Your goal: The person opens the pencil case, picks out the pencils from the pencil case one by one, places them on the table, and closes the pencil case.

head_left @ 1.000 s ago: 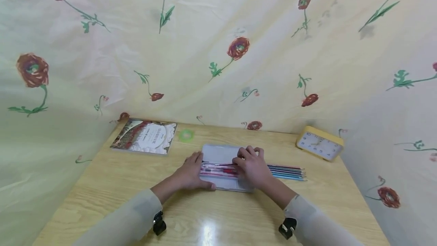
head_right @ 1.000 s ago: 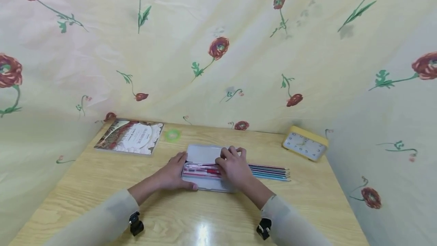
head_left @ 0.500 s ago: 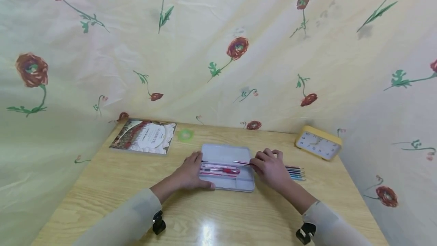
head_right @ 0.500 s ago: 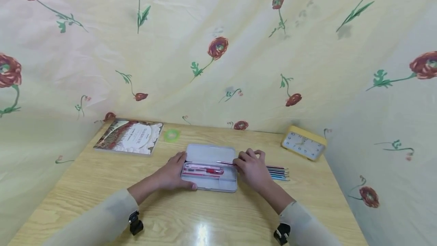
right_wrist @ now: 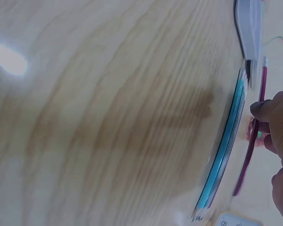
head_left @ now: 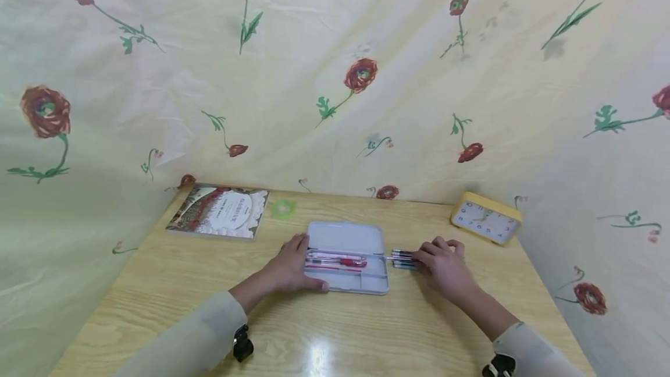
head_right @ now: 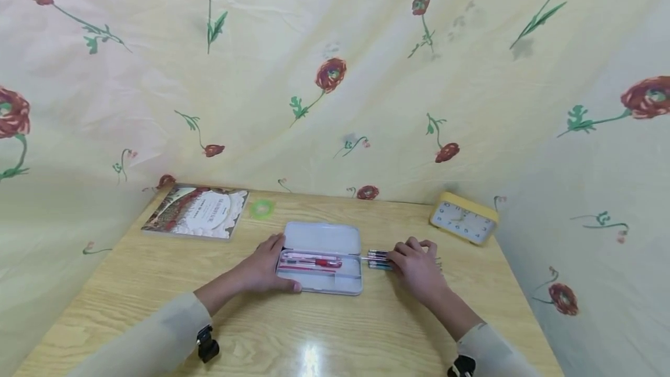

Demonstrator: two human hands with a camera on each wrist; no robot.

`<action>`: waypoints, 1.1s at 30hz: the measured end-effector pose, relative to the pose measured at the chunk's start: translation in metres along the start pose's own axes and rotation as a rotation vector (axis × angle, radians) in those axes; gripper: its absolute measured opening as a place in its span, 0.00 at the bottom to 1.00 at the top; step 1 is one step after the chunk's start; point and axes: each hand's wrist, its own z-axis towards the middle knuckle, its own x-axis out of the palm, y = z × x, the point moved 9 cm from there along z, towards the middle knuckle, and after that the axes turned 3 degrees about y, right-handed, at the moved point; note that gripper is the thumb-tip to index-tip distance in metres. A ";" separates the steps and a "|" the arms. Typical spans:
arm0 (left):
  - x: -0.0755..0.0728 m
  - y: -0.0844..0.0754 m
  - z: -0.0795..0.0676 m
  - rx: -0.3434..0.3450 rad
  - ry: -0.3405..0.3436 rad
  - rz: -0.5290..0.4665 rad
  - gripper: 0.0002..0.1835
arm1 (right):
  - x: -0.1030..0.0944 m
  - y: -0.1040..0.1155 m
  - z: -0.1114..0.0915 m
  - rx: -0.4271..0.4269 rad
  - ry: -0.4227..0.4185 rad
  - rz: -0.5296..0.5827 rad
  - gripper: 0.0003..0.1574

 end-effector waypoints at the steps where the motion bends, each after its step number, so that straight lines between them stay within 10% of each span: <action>1: 0.000 0.000 0.000 -0.001 -0.002 -0.006 0.76 | -0.001 -0.002 -0.002 -0.003 -0.007 -0.002 0.17; 33: 0.000 0.001 0.001 0.010 -0.003 -0.005 0.76 | 0.018 -0.014 -0.032 0.022 0.076 -0.041 0.14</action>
